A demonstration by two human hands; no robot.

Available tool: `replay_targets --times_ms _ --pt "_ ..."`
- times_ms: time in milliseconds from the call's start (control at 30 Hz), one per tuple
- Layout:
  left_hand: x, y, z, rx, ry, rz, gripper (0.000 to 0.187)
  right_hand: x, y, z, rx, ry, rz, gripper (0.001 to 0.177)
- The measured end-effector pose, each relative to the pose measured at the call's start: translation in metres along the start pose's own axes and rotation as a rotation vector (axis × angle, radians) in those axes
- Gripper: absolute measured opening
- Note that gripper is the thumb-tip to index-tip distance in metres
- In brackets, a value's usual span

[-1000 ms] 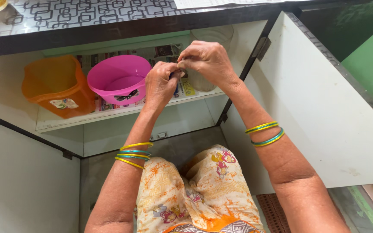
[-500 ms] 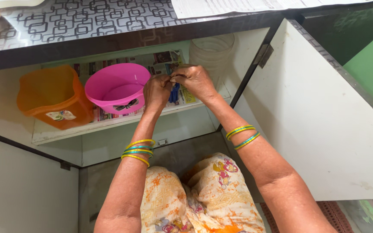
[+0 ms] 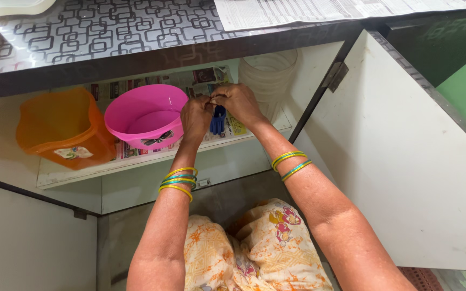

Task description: The person sits on the floor in front of an open cabinet and organizes tools. They pick up wrenches, pliers, and a screwdriver from the countertop, inspect them, and place them into a pink bowl inside the cabinet. They also handle a small white container and a blue brush, placing them on the cabinet shelf.

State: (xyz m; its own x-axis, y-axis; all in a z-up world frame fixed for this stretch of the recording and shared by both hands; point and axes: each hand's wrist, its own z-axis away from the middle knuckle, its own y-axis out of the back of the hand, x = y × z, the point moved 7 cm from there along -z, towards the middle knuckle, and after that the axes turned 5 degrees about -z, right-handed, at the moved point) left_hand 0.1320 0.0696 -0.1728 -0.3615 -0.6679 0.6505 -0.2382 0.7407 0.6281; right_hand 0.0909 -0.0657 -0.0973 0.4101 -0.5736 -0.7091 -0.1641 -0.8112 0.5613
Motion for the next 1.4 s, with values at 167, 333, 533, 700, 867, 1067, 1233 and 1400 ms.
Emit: replay_targets --times_ms 167,333,533,700,867,1067,1233,1400 --pt "-0.015 -0.016 -0.01 0.035 -0.05 -0.05 0.013 0.02 -0.009 -0.01 -0.008 -0.023 -0.016 0.02" --pt "-0.028 -0.028 -0.013 0.017 -0.039 -0.031 0.013 0.04 -0.022 -0.016 -0.043 -0.036 -0.002 0.019" --pt "-0.036 -0.035 -0.013 0.004 -0.026 -0.06 0.012 0.057 -0.032 -0.02 -0.039 -0.029 -0.004 0.02" --pt "-0.035 -0.038 -0.017 0.001 -0.032 -0.051 0.013 0.059 -0.031 -0.023 -0.024 -0.006 0.013 0.02" --pt "-0.04 -0.04 -0.018 -0.035 0.018 -0.027 0.014 0.057 -0.032 -0.024 -0.045 -0.046 -0.005 0.019" --pt "-0.042 -0.046 -0.015 -0.005 -0.013 0.004 0.014 0.06 -0.032 -0.024 -0.059 -0.061 0.011 0.02" --pt "-0.051 -0.055 -0.011 -0.008 -0.011 -0.024 0.014 0.063 -0.036 -0.017 -0.062 0.002 0.028 0.018" --pt "-0.058 -0.056 -0.004 0.035 -0.051 -0.04 0.012 0.074 -0.049 -0.013 -0.082 -0.044 0.115 0.016"
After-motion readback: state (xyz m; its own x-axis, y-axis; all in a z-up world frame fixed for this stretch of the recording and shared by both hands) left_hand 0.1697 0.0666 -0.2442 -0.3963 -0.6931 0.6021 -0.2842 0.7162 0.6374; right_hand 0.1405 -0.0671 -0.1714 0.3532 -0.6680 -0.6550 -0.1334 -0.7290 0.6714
